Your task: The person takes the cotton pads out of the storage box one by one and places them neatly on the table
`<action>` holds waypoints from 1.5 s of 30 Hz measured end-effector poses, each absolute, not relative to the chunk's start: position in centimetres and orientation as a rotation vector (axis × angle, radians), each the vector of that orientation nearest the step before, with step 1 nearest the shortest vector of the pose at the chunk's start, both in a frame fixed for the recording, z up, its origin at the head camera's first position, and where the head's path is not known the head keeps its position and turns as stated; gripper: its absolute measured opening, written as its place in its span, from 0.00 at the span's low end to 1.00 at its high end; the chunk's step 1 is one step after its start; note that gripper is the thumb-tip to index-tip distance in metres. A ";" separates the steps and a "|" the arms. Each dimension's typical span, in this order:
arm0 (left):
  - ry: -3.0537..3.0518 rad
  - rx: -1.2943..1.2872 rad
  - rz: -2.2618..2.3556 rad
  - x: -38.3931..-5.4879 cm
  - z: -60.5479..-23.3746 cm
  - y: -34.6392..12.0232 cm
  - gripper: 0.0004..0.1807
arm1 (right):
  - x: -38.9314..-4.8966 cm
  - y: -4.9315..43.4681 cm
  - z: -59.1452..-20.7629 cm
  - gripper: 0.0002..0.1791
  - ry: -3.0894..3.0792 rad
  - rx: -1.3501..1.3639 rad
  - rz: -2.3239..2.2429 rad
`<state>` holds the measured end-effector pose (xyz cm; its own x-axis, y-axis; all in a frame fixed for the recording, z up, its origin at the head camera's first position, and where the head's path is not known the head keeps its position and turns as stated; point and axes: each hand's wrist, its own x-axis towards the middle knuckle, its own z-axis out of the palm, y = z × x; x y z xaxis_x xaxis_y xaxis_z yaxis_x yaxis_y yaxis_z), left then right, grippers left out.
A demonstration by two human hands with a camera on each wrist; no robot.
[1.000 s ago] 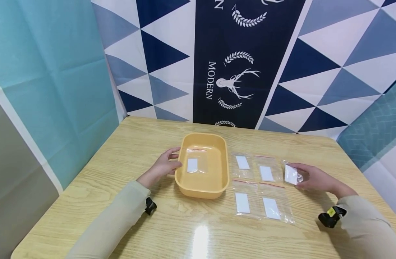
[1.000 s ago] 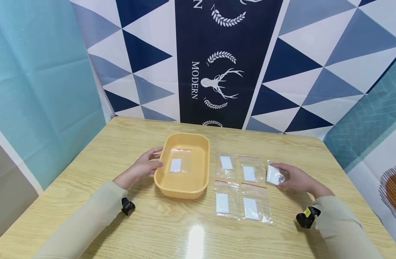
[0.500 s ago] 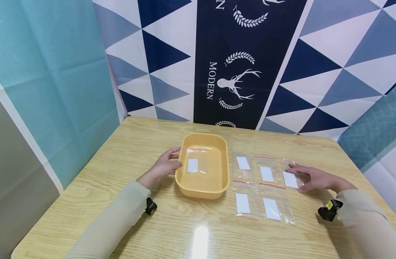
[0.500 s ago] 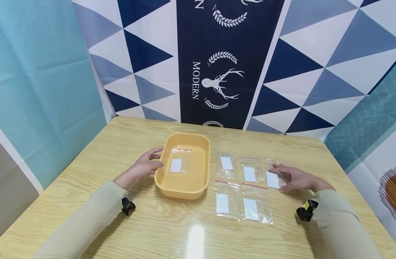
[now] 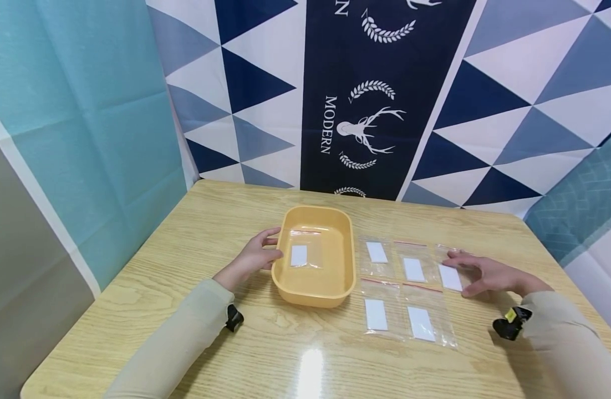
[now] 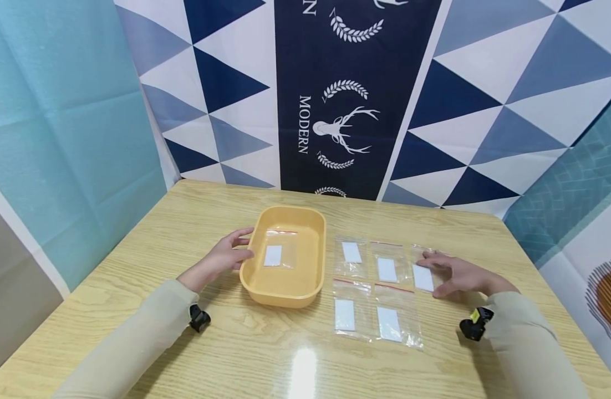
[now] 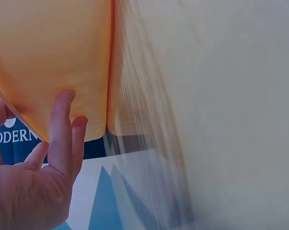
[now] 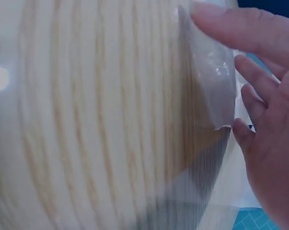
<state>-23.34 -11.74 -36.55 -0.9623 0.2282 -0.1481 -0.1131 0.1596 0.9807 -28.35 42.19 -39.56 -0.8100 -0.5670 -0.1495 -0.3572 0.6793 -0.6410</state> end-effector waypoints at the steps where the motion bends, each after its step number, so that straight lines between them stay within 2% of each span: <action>1: 2.175 0.111 1.881 -23.3 -36.5 -11.7 0.36 | -28.3 42.1 -39.4 0.40 2.592 -0.697 -0.850; 6: 2.170 0.104 1.888 -23.2 -36.5 -11.6 0.36 | -27.8 41.3 -38.7 0.42 2.760 -0.559 -0.817; 14: 2.167 0.103 1.877 -23.4 -36.5 -11.8 0.36 | -26.6 39.3 -38.4 0.40 2.856 -0.355 -1.076; 24: 2.170 0.081 1.902 -25.1 -39.0 -12.0 0.36 | -25.9 35.9 -38.9 0.34 2.821 -0.284 -1.489; 31: 2.195 0.080 1.905 -25.0 -39.2 -11.8 0.35 | -25.3 33.0 -38.4 0.33 2.745 -0.231 -1.715; 39: 2.176 0.078 1.888 -24.6 -38.4 -11.8 0.36 | -25.4 29.9 -37.5 0.35 2.742 -0.146 -1.719; 45: 2.182 0.080 1.889 -25.0 -38.8 -11.8 0.36 | -25.6 27.2 -36.6 0.31 2.587 -0.200 -1.910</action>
